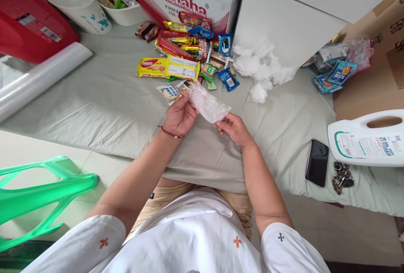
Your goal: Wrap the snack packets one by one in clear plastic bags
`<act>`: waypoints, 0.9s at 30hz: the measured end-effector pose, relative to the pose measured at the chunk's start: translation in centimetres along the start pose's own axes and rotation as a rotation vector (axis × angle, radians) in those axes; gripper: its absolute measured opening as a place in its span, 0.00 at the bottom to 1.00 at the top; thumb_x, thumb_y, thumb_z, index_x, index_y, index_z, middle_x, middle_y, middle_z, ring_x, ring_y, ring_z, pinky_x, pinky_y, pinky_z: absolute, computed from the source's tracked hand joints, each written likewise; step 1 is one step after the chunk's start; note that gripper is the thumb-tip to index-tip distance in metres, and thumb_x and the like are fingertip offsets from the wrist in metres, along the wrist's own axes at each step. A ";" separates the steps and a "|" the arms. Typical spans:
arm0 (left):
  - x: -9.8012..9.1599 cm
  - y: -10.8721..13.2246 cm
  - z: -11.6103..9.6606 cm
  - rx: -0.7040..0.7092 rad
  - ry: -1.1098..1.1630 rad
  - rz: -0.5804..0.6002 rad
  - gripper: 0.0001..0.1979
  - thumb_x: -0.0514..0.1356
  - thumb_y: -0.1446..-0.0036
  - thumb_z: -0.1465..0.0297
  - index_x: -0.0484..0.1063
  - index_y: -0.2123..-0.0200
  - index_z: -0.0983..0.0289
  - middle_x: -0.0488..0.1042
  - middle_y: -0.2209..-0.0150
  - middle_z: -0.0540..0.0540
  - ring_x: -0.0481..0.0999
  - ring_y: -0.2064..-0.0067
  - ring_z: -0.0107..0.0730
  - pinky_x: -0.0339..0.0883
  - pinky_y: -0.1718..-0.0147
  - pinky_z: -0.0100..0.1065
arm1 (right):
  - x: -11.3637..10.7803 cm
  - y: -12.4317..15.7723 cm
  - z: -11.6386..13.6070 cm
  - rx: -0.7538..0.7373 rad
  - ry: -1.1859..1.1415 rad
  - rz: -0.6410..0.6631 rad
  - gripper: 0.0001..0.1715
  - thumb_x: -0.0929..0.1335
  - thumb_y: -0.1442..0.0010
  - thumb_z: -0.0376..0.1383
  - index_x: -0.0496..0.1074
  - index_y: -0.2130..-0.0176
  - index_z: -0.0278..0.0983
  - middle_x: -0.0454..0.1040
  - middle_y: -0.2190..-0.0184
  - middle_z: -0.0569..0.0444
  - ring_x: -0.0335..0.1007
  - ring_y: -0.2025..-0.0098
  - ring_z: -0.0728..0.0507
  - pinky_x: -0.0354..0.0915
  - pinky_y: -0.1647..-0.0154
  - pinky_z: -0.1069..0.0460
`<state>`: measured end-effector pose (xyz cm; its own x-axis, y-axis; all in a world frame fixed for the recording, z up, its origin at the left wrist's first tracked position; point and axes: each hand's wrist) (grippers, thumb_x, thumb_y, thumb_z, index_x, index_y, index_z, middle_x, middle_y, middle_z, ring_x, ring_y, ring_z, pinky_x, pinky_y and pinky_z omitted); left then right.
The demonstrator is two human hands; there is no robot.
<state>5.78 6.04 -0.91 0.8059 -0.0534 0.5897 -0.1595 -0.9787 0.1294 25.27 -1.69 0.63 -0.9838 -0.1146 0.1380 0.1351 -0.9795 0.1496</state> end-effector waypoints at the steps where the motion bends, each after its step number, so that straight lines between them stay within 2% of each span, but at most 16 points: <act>1: 0.0 0.0 0.0 -0.004 -0.012 -0.004 0.14 0.65 0.39 0.59 0.63 0.64 0.58 0.76 0.58 0.53 0.79 0.54 0.35 0.78 0.61 0.36 | 0.1 0.1 0.0 0.014 -0.002 0.024 0.15 0.78 0.47 0.46 0.79 0.64 0.40 0.78 0.69 0.55 0.69 0.71 0.48 0.68 0.72 0.52; 3: 0.2 0.1 0.1 -0.018 -0.023 -0.020 0.13 0.65 0.39 0.59 0.64 0.64 0.58 0.76 0.59 0.54 0.79 0.55 0.35 0.78 0.62 0.36 | 0.2 0.0 0.0 0.027 -0.052 -0.030 0.17 0.79 0.49 0.47 0.79 0.63 0.40 0.77 0.70 0.56 0.70 0.71 0.47 0.68 0.74 0.52; 6: 0.4 0.2 0.4 -0.019 -0.011 -0.046 0.13 0.66 0.40 0.60 0.65 0.65 0.59 0.75 0.62 0.52 0.78 0.59 0.32 0.76 0.64 0.34 | 0.0 -0.4 0.3 0.041 -0.169 -0.193 0.23 0.78 0.50 0.52 0.80 0.60 0.41 0.74 0.73 0.58 0.65 0.76 0.49 0.59 0.83 0.55; 10: 0.6 0.4 0.7 0.013 -0.060 -0.001 0.14 0.67 0.39 0.60 0.64 0.66 0.58 0.71 0.68 0.49 0.75 0.67 0.28 0.74 0.67 0.33 | -0.3 -0.5 0.8 0.096 -0.244 -0.195 0.36 0.72 0.46 0.65 0.80 0.56 0.39 0.76 0.67 0.55 0.59 0.80 0.52 0.47 0.88 0.55; 13: 1.0 0.7 1.0 0.013 -0.085 0.038 0.16 0.68 0.40 0.58 0.64 0.66 0.58 0.67 0.70 0.47 0.71 0.70 0.26 0.72 0.69 0.32 | 0.0 -0.1 0.8 0.091 -0.163 -0.152 0.30 0.76 0.49 0.60 0.79 0.62 0.39 0.70 0.75 0.59 0.53 0.81 0.53 0.44 0.87 0.56; 16: 1.3 0.9 1.3 0.065 -0.116 0.050 0.19 0.70 0.43 0.56 0.64 0.64 0.57 0.68 0.67 0.48 0.71 0.67 0.26 0.70 0.68 0.31 | 0.4 0.0 0.6 0.071 -0.077 -0.136 0.24 0.81 0.53 0.53 0.76 0.69 0.39 0.64 0.79 0.62 0.49 0.81 0.53 0.44 0.85 0.55; 19: 1.3 1.1 1.5 0.213 -0.214 -0.035 0.23 0.74 0.49 0.56 0.65 0.60 0.56 0.70 0.61 0.49 0.72 0.62 0.26 0.69 0.64 0.30 | 0.5 -0.1 0.2 -0.033 -0.011 -0.254 0.22 0.79 0.50 0.53 0.75 0.69 0.40 0.63 0.79 0.62 0.50 0.80 0.52 0.47 0.83 0.55; 21: 1.4 1.3 1.5 0.311 -0.329 -0.092 0.25 0.75 0.52 0.54 0.65 0.61 0.57 0.69 0.61 0.49 0.71 0.62 0.26 0.67 0.63 0.30 | 0.5 -0.2 0.1 -0.153 0.078 -0.378 0.19 0.78 0.46 0.51 0.75 0.68 0.41 0.65 0.78 0.61 0.52 0.79 0.51 0.51 0.81 0.54; 22: 1.4 1.6 1.4 0.320 -0.383 -0.076 0.25 0.74 0.51 0.52 0.65 0.63 0.58 0.68 0.64 0.48 0.70 0.64 0.26 0.66 0.64 0.30 | 0.6 -0.1 0.1 -0.208 0.132 -0.421 0.18 0.78 0.45 0.50 0.75 0.68 0.42 0.66 0.77 0.61 0.54 0.77 0.50 0.54 0.78 0.54; 24: 1.7 2.0 1.4 0.254 -0.445 0.055 0.25 0.70 0.47 0.47 0.65 0.67 0.59 0.67 0.69 0.48 0.68 0.68 0.26 0.63 0.68 0.30 | 0.9 0.1 0.1 -0.282 0.244 -0.435 0.15 0.77 0.43 0.48 0.75 0.69 0.42 0.67 0.76 0.60 0.57 0.75 0.49 0.57 0.74 0.53; 26: 2.1 2.4 1.3 0.157 -0.440 0.196 0.26 0.66 0.45 0.43 0.66 0.68 0.60 0.66 0.72 0.47 0.66 0.70 0.26 0.62 0.71 0.30 | 1.3 0.4 0.1 -0.314 0.346 -0.366 0.12 0.76 0.41 0.46 0.76 0.68 0.43 0.69 0.76 0.59 0.59 0.74 0.48 0.59 0.71 0.51; 27: 2.3 2.6 1.4 0.125 -0.424 0.228 0.26 0.66 0.45 0.43 0.67 0.68 0.60 0.65 0.73 0.47 0.65 0.71 0.26 0.61 0.72 0.29 | 1.5 0.5 0.0 -0.321 0.385 -0.323 0.11 0.76 0.40 0.45 0.76 0.68 0.43 0.69 0.75 0.59 0.59 0.73 0.48 0.59 0.70 0.51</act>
<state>7.98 3.14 -0.33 0.9236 -0.3191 0.2125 -0.3098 -0.9477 -0.0767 23.88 -2.35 0.95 -0.9492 0.2046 -0.2392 -0.1619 -0.9690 -0.1865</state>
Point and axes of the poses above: each hand's wrist, its own y-axis away from the middle knuckle, its own x-axis out of the palm, z = x × y
